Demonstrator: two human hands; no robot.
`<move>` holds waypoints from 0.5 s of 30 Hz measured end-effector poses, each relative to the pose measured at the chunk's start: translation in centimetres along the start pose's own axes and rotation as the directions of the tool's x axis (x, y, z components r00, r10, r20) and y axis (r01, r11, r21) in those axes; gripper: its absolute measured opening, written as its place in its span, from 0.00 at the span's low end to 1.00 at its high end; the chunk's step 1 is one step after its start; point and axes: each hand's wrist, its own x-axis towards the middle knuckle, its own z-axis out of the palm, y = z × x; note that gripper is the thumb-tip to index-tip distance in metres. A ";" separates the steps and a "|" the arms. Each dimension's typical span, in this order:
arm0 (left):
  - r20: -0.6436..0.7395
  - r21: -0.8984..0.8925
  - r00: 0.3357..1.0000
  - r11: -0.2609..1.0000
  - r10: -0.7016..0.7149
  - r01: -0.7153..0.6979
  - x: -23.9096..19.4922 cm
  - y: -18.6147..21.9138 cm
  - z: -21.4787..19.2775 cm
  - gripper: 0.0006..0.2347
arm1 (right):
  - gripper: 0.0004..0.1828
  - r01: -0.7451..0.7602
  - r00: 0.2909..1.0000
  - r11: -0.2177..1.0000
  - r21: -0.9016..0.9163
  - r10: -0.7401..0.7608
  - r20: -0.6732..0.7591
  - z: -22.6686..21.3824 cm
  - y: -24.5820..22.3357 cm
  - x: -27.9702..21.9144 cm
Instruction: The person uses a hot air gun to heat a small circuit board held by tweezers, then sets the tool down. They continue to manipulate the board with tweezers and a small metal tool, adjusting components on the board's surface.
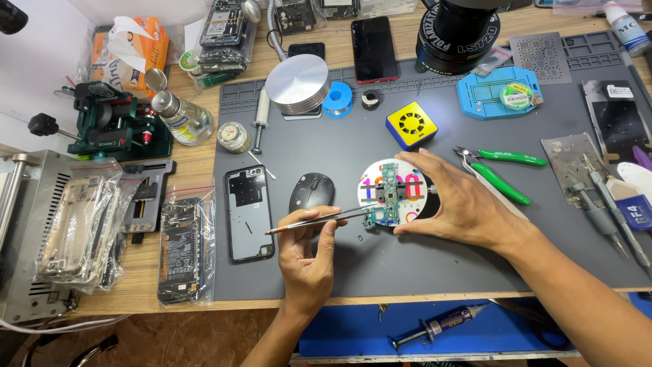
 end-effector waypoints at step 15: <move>-0.015 0.007 1.000 1.000 0.005 -0.005 0.0 0.3 0.0 0.10 | 0.60 -0.112 0.985 0.993 0.022 0.108 0.135 -1.1 -0.7 -0.2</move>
